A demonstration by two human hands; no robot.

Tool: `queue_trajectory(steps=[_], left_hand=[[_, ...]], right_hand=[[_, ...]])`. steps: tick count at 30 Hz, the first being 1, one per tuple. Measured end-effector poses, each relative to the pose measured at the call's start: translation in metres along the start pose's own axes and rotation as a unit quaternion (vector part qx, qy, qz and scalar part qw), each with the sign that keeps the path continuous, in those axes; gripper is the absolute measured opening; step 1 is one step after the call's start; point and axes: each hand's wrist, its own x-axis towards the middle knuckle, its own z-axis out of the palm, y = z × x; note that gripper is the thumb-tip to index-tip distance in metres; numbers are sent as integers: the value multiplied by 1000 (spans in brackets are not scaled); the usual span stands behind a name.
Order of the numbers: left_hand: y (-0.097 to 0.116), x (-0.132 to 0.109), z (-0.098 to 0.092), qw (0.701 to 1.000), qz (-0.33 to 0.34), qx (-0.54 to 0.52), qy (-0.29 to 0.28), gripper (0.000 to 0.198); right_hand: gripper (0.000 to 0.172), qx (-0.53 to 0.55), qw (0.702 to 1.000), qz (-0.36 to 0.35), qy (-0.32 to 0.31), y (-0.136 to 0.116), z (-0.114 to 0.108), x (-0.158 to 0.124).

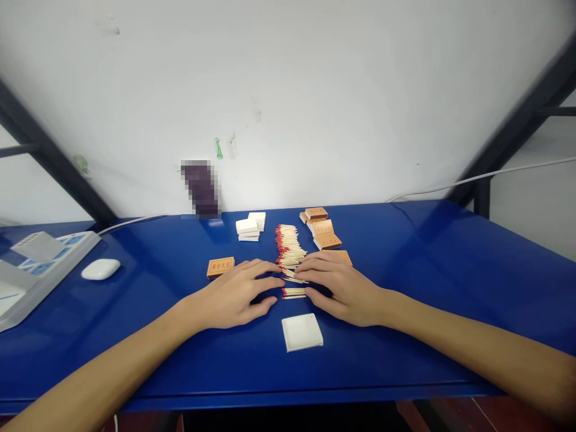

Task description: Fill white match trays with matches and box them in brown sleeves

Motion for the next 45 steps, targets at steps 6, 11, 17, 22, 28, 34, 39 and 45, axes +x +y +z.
queue_trajectory(steps=[6, 11, 17, 22, 28, 34, 39, 45], left_hand=[[1, 0, -1, 1000, 3, 8, -5, 30], [2, 0, -1, 1000, 0, 11, -12, 30], [0, 0, 0, 1000, 1, 13, -12, 29], [0, 0, 1, 1000, 3, 14, -11, 30], [0, -1, 0, 1000, 2, 14, -11, 29], [0, -1, 0, 1000, 4, 14, -10, 30], [0, 0, 1, 1000, 3, 16, -10, 29], [0, -1, 1, 1000, 4, 21, -8, 30]], right_hand=[[27, 4, 1000, 4, -6, 0, 0, 0], [28, -8, 1000, -3, 3, 0, 0, -1], [28, -17, 1000, -18, 8, -1, 1, -1], [27, -7, 1000, -7, 0, 0, 1, 0], [26, -5, 1000, -1, -1, -1, 0, 1], [25, -9, 1000, -4, 6, 0, 1, -2], [26, -12, 1000, -9, 10, 0, 1, -2], [25, -1, 1000, -3, 8, -1, 0, 0]])
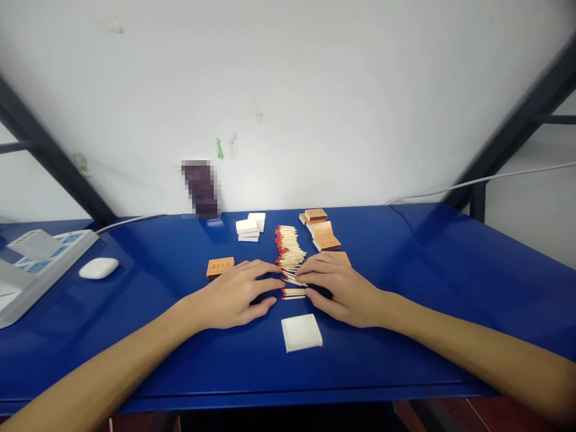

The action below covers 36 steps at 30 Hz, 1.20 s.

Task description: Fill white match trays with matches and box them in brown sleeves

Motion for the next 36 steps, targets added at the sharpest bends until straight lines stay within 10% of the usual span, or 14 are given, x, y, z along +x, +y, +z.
queue_trajectory(steps=[36], left_hand=[[-1, -1, 0, 1000, -3, -19, 2, 31]], right_hand=[[28, 22, 1000, -19, -7, 1, 1, 0]])
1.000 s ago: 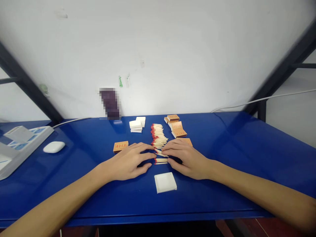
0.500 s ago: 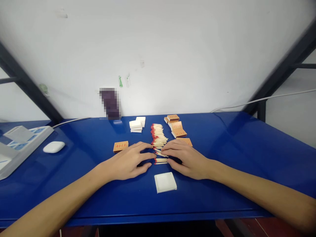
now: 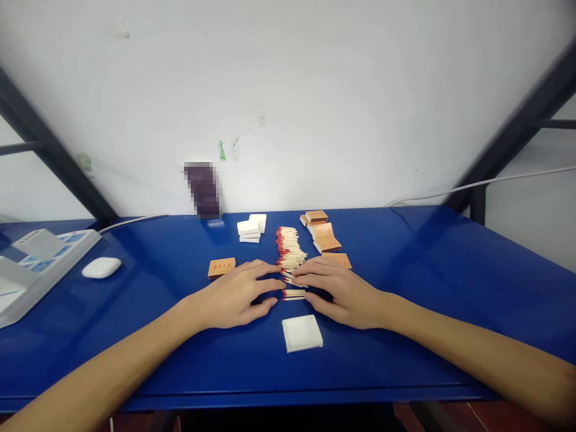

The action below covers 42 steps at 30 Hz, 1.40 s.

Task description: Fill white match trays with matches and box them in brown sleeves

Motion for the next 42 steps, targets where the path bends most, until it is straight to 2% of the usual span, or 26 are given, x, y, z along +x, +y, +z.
queue_trajectory(steps=[14, 29, 34, 39, 42], left_hand=[[0, 1, 0, 1000, 4, -20, 11, 30], [1, 1, -1, 1000, 2, -17, 7, 31], [1, 1, -1, 1000, 2, -22, 15, 31], [0, 1, 0, 1000, -2, -12, 3, 32], [0, 1, 1, 1000, -5, -7, 1, 34]], right_hand=[[18, -15, 1000, 13, 13, -2, -1, 1], [16, -20, 999, 27, 24, -1, 1, 1], [20, -19, 999, 27, 22, -1, 0, 1], [36, -5, 1000, 6, 7, 0, 1, -1], [39, -3, 1000, 5, 8, 1, 2, -1]])
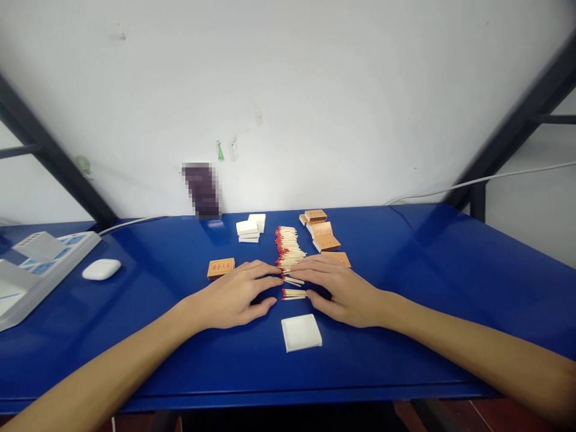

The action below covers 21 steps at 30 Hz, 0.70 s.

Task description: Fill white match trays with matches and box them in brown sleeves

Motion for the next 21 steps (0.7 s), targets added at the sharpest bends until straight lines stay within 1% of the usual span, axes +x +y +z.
queue_trajectory(steps=[12, 21], left_hand=[[0, -1, 0, 1000, -4, 0, -4, 35], [4, 1, -5, 999, -14, -39, -7, 14]], right_hand=[[36, 8, 1000, 6, -7, -1, -2, 2], [34, 9, 1000, 1, -8, -1, -1, 2]])
